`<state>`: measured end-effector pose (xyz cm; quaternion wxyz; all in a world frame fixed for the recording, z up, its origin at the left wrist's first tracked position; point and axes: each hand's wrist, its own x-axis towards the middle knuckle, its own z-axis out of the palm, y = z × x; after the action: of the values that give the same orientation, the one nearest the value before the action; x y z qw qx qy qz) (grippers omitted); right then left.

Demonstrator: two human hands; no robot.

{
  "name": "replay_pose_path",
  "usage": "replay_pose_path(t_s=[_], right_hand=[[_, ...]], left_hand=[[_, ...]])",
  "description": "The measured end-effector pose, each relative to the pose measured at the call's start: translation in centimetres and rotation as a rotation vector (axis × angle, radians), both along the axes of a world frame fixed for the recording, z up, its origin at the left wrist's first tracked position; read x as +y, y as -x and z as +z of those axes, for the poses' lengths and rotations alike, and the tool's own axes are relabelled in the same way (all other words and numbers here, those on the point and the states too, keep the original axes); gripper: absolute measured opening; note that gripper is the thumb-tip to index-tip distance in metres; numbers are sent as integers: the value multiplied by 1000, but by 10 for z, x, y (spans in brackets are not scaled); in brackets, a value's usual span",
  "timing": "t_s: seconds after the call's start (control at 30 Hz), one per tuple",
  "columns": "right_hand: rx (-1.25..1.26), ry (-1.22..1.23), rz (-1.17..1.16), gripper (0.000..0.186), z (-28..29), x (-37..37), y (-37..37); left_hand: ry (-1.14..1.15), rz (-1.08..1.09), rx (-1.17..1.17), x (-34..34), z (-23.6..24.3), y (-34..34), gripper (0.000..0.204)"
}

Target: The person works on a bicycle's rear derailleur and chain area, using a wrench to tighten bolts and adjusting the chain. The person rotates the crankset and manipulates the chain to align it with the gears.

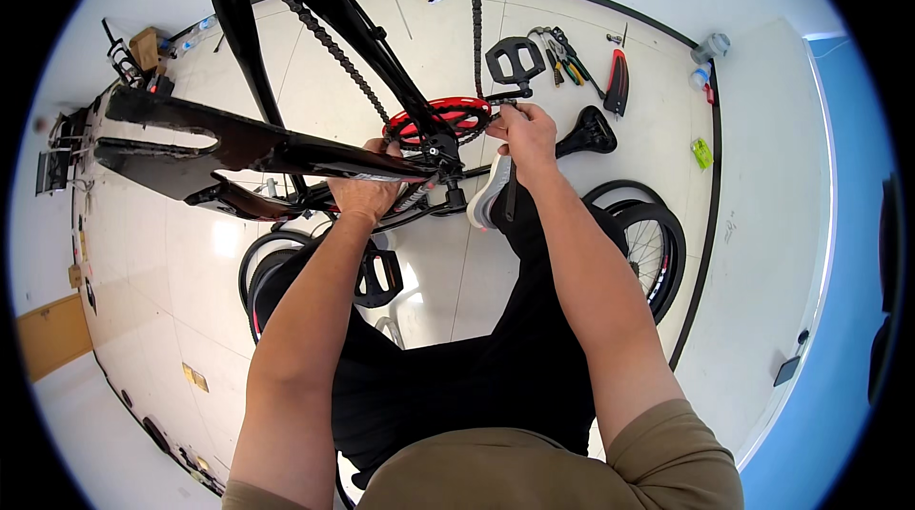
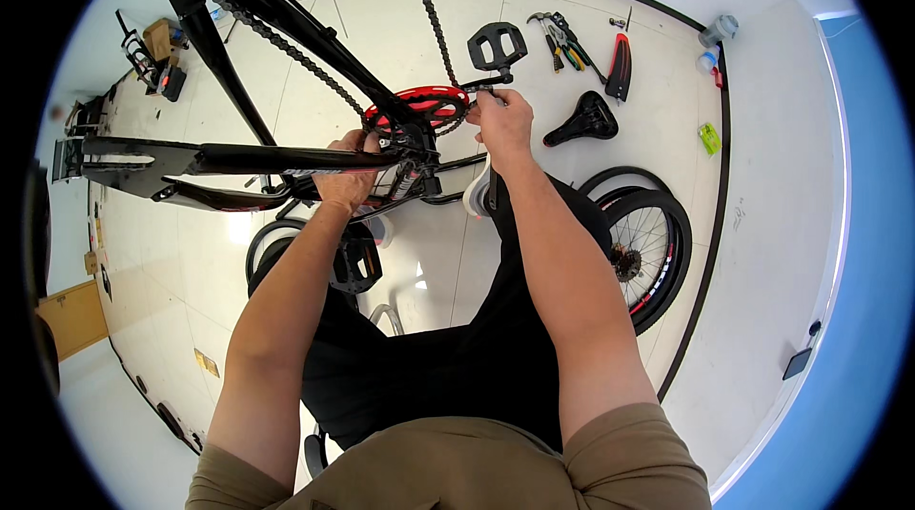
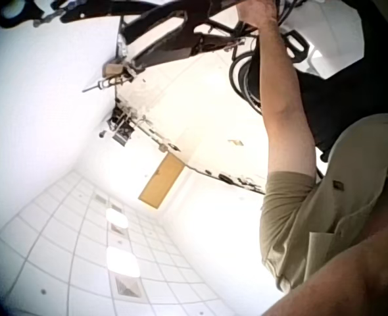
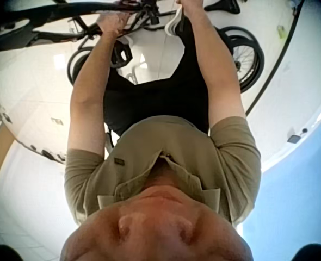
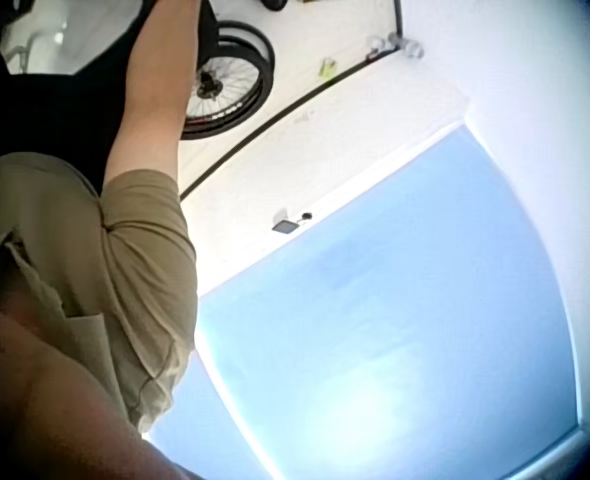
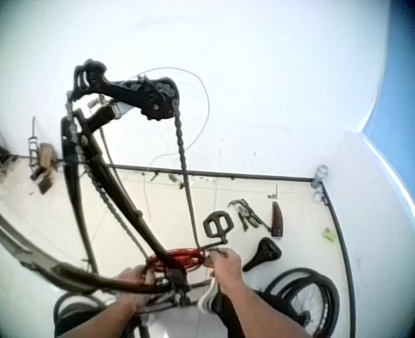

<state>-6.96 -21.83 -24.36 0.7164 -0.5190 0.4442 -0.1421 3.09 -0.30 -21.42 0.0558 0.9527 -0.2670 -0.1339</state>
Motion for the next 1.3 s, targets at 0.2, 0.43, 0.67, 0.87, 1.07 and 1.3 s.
replay_pose_path(t_s=[0.2, 0.43, 0.67, 0.87, 1.07, 1.3], right_hand=[[-24, 53, 58, 28, 1, 1, 2], [-35, 17, 10, 34, 2, 1, -1], [-90, 123, -56, 33, -1, 6, -3], [-71, 79, -42, 29, 5, 6, -1], [-15, 9, -27, 28, 8, 4, -1], [-60, -115, -94, 26, 4, 3, 0]], left_hand=[[-99, -28, -16, -4, 6, 2, 29], [-94, -61, -48, -1, 1, 0, 27], [-74, 4, -18, -2, 0, -1, 30], [-43, 15, 1, -5, 6, 1, 35], [-39, -24, -61, -3, 4, 2, 35], [33, 58, -86, -1, -7, -2, 36]])
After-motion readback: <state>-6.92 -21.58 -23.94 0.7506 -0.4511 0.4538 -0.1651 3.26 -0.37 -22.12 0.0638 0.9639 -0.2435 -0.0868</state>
